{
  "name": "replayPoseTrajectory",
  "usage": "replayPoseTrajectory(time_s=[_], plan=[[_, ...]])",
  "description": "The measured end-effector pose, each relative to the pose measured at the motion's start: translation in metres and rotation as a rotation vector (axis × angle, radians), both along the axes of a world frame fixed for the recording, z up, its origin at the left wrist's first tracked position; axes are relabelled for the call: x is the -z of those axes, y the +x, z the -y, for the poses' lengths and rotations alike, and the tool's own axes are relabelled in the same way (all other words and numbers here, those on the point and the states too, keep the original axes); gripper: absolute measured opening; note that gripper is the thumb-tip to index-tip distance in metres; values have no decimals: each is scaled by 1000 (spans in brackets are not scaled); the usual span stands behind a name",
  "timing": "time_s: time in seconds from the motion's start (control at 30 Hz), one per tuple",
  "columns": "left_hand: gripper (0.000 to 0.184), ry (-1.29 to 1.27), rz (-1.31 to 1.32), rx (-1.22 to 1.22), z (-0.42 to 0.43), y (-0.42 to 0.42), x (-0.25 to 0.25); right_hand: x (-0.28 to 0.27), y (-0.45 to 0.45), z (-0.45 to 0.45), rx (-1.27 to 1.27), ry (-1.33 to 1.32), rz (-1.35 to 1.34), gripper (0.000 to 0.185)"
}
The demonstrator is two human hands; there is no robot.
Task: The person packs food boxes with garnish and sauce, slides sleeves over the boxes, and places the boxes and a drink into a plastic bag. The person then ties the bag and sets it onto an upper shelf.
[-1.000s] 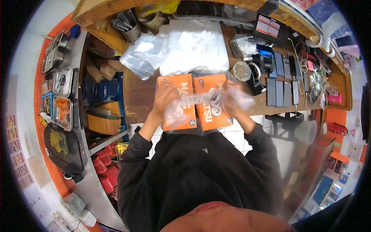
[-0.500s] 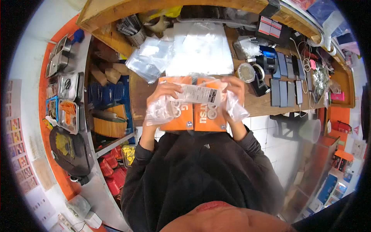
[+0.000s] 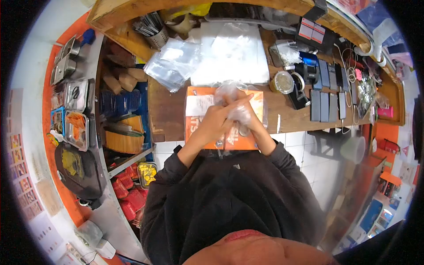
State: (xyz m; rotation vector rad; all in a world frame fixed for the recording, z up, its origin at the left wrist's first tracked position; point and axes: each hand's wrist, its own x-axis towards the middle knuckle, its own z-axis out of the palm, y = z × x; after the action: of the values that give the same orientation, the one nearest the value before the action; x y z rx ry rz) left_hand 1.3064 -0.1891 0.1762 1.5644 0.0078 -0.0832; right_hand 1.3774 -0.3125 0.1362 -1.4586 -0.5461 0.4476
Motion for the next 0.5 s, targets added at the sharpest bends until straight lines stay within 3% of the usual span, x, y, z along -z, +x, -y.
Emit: replayPoseTrajectory(time_s=[0.03, 0.1, 0.17, 0.23, 0.3, 0.4, 0.5], plan=[[27, 125, 91, -35, 0, 3, 4, 2, 1, 7, -115, -71, 28, 31], [40, 246, -28, -21, -8, 7, 24, -2, 10, 11, -225, -134, 74, 34], [43, 256, -113, -44, -7, 8, 24, -11, 4, 11, -217, -160, -468, 32], [46, 260, -196, -78, -1, 11, 23, -12, 4, 17, -227, -164, -322, 32], [58, 830, 112, -202, 7, 14, 16, -7, 0, 22, -245, -167, -179, 32], [73, 1056, -83, -166, 6, 12, -5, -1, -3, 23, -212, -148, -315, 39], [85, 958, -153, -15, 0, 15, -16, -22, -3, 14, -201, -166, -201, 42]])
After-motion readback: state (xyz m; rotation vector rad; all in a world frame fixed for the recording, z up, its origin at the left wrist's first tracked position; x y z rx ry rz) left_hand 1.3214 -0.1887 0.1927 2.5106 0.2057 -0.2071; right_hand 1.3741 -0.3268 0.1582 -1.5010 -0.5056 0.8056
